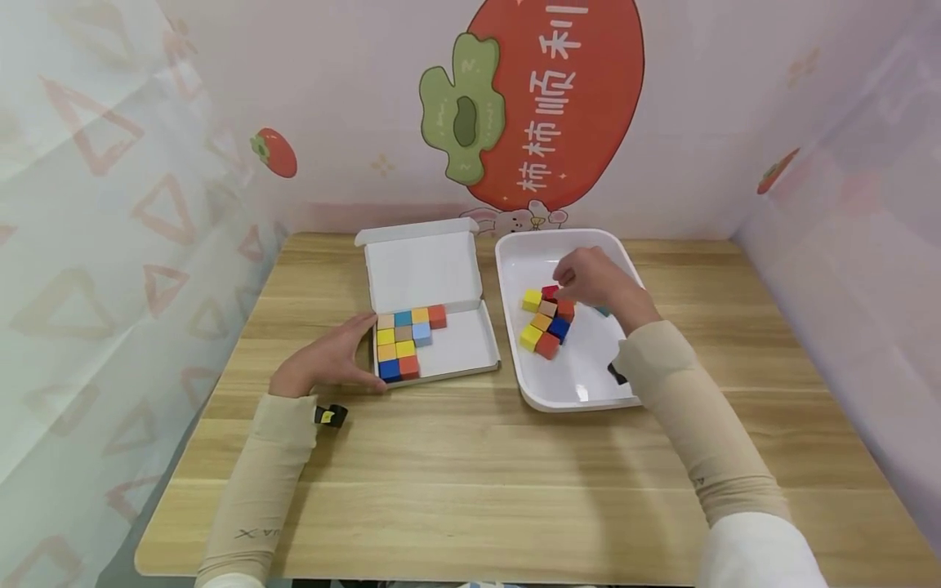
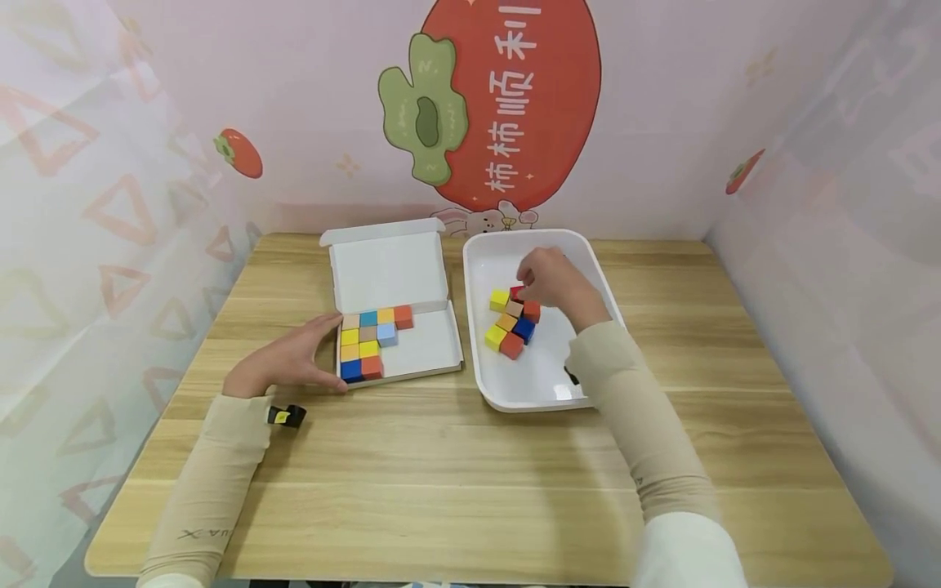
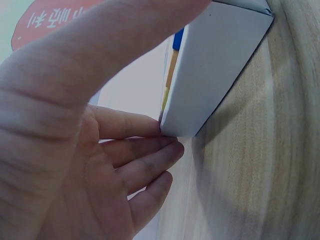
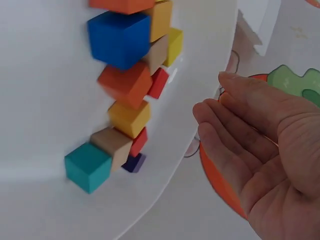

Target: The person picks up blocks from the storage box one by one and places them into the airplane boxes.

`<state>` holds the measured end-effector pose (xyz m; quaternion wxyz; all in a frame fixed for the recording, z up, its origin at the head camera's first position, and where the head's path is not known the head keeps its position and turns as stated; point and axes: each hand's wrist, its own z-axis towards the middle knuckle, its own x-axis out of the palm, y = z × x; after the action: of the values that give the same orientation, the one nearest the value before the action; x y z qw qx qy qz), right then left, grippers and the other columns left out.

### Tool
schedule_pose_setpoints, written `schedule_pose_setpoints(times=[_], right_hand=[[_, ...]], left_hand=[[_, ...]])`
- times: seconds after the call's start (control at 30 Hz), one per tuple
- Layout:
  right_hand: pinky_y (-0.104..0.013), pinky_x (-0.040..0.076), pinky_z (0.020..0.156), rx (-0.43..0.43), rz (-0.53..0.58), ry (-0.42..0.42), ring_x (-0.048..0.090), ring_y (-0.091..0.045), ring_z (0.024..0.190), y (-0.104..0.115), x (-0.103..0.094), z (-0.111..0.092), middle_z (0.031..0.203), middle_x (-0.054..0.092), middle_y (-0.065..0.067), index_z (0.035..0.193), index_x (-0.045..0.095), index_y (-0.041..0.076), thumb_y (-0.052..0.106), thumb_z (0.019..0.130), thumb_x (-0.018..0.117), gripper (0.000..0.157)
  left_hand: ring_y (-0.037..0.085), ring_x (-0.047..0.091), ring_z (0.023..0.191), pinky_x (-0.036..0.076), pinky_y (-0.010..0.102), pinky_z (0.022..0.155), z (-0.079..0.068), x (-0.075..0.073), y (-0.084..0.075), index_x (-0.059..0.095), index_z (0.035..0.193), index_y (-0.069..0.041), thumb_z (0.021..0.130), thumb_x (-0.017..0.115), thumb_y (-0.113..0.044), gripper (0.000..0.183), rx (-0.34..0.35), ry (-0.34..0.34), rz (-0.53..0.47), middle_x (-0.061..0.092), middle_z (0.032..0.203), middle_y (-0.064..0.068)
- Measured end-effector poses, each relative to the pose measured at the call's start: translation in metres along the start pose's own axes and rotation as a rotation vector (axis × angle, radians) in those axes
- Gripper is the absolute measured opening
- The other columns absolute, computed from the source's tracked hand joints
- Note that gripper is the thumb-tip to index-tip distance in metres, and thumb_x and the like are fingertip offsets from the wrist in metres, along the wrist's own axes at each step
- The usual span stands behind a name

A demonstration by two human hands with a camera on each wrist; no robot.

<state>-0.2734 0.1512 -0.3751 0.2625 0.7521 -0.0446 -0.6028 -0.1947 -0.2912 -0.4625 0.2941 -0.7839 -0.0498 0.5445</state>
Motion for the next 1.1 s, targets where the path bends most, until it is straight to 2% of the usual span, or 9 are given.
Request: schedule_pose_setpoints(times=[0.27,0.5,0.83,1.1], right_hand=[[-0.047,0.063,0.098,0.055,-0.022,0.086,0.067,-0.033,0.103,-0.03,0.002,-0.004,0.116,0.073,-0.018,0.122,0.076,0.001,0.01,0.092,0.082,0.031],[-0.05,0.061,0.102,0.062,-0.016,0.098,0.066,-0.032,0.105,-0.044,0.014,0.0,0.116,0.073,-0.016,0.12,0.078,0.004,0.009,0.091,0.083,0.03],[-0.052,0.059,0.105,0.071,0.011,0.125,0.068,-0.035,0.112,-0.05,0.026,0.008,0.12,0.073,-0.017,0.123,0.078,0.005,0.007,0.089,0.085,0.035],[-0.048,0.063,0.098,0.068,-0.026,0.121,0.068,-0.033,0.108,-0.042,0.013,0.005,0.117,0.074,-0.016,0.123,0.078,0.007,0.011,0.09,0.085,0.034]], left_hand=[[0.047,0.024,0.159,0.028,0.064,0.129,-0.001,0.001,0.0,0.017,0.167,0.001,0.074,0.094,-0.055,0.133,0.002,-0.003,0.003,0.02,0.174,0.025],[0.046,0.026,0.159,0.029,0.064,0.128,-0.001,0.001,0.0,0.018,0.167,0.001,0.074,0.094,-0.057,0.134,0.012,-0.005,0.005,0.022,0.174,0.025],[0.042,0.029,0.158,0.03,0.061,0.129,0.001,0.001,0.003,0.018,0.167,0.0,0.072,0.095,-0.055,0.134,0.025,-0.007,0.011,0.024,0.173,0.023],[0.044,0.027,0.159,0.029,0.061,0.129,0.001,0.0,0.002,0.016,0.167,0.001,0.073,0.094,-0.056,0.135,0.015,0.0,0.006,0.022,0.174,0.024]])
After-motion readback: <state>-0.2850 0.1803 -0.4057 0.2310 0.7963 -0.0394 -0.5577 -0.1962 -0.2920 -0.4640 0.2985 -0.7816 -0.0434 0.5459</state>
